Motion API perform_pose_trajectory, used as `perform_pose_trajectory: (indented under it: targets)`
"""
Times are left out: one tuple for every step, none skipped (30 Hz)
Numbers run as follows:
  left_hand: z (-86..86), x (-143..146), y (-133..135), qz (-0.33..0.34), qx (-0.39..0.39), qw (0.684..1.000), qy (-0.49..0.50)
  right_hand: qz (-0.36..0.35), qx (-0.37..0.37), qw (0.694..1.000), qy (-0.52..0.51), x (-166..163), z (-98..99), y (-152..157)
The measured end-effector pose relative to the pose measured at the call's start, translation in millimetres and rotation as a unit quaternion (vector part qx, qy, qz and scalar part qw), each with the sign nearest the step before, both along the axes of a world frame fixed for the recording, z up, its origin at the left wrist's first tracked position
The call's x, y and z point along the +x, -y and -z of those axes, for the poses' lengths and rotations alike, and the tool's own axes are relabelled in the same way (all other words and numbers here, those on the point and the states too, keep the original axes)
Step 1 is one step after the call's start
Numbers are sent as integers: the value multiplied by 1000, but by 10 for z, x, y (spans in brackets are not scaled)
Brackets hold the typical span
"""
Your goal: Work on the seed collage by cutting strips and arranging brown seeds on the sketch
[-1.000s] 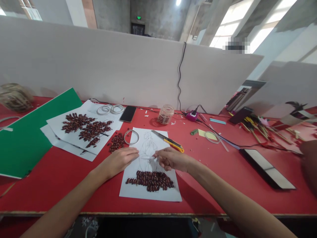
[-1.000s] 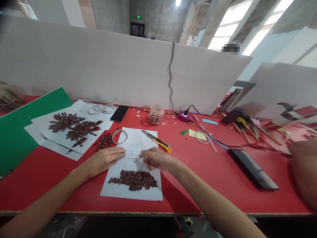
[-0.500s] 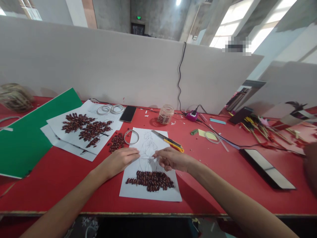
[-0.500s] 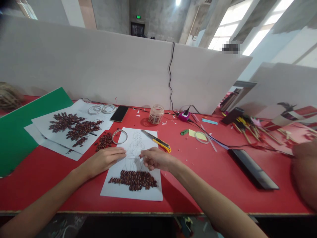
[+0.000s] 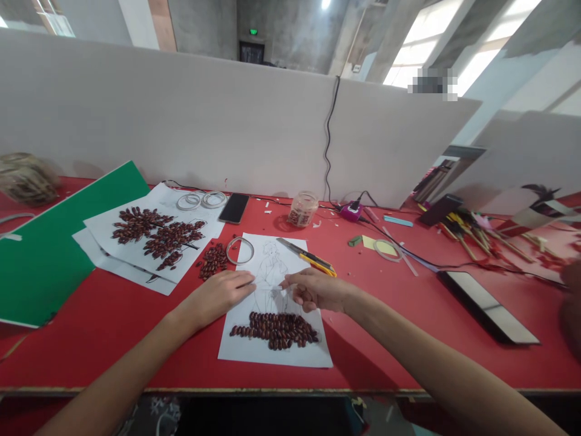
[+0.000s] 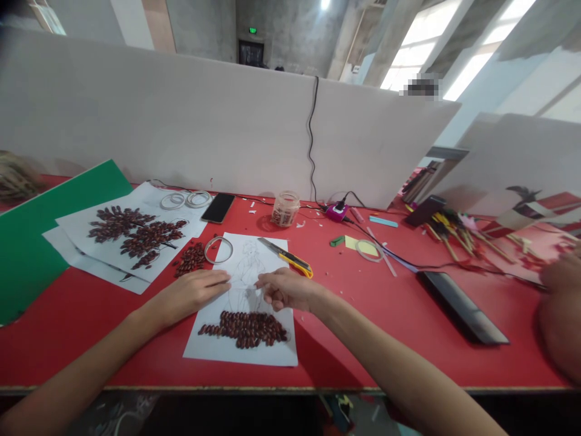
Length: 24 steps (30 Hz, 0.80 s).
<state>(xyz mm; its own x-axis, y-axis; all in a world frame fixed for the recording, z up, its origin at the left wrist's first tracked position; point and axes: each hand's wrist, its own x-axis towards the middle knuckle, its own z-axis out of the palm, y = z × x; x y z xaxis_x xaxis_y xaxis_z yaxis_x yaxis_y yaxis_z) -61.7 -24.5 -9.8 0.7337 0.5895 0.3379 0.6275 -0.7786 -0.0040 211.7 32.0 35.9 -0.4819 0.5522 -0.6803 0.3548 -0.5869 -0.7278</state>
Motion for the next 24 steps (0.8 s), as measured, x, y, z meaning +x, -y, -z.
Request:
perform_pose_trajectory:
  targets:
    - [-5, 0, 0, 0, 0, 1000, -3, 3, -7, 1000, 2, -2, -12, 0]
    - [-10, 0, 0, 0, -1, 1000, -6, 5, -17, 1000, 2, -4, -25, 0]
    - [-16, -1, 0, 1, -2, 1000, -11, 7, -28, 1000, 1, -5, -37, 1]
    - [-20, -3, 0, 1, -3, 1000, -16, 8, -39, 999, -1, -6, -48, 1]
    - [-23, -4, 0, 2, -3, 1000, -20, 8, -46, 999, -2, -5, -54, 1]
    - [-23, -6, -1, 2, -3, 1000, -22, 7, -50, 999, -4, -4, -55, -1]
    - [-22, -8, -2, 2, -2, 1000, -24, 7, -52, 999, -6, -2, -51, -3]
    - [-19, -10, -4, 1, -2, 1000, -26, 8, -51, 999, -9, 1, -41, -7]
    - [-15, -12, -6, 1, -3, 1000, -27, 9, -49, 999, -11, 5, -28, -12]
    - [-11, -14, -8, 2, -4, 1000, -27, 11, -47, 999, -13, 11, -14, -18]
    - [-7, -15, -11, 3, -6, 1000, -27, 13, -45, 999, -14, 20, 0, -25]
    - [-4, -17, -13, 5, -6, 1000, -26, 14, -45, 999, -13, 31, 9, -31]
    - [-2, -19, -15, 6, -6, 1000, -25, 14, -45, 999, -12, 45, 14, -36]
    - [-1, -21, -17, 8, -5, 1000, -23, 12, -46, 999, -8, 63, 13, -39]
    - [-2, -23, -19, 9, -2, 1000, -22, 10, -44, 999, 0, 81, 7, -38]
    - [-5, -25, -20, 10, 1, 1000, -21, 5, -33, 999, 10, 100, -3, -33]
    - [-9, -25, -20, 10, 4, 1000, -20, -2, -10, 1000, 21, 117, -15, -22]
    - [-14, -25, -20, 9, 5, 1000, -20, -13, 25, 999, 33, 128, -25, -6]
    - [-21, -24, -20, 8, 6, 1000, -21, -30, 75, 996, 48, 131, -32, 15]
    - [-28, -22, -18, 7, 5, 1000, -21, -49, 141, 987, 67, 125, -35, 40]
    - [-35, -19, -17, 7, 4, 1000, -22, -68, 224, 968, 89, 108, -32, 67]
    - [-42, -16, -15, 7, 2, 1000, -22, -88, 318, 938, 108, 81, -24, 96]
    - [-47, -12, -12, 7, 1, 1000, -22, -115, 413, 895, 119, 45, -11, 125]
    - [-51, -9, -11, 7, -1, 1000, -21, -147, 501, 844, 124, 2, 6, 153]
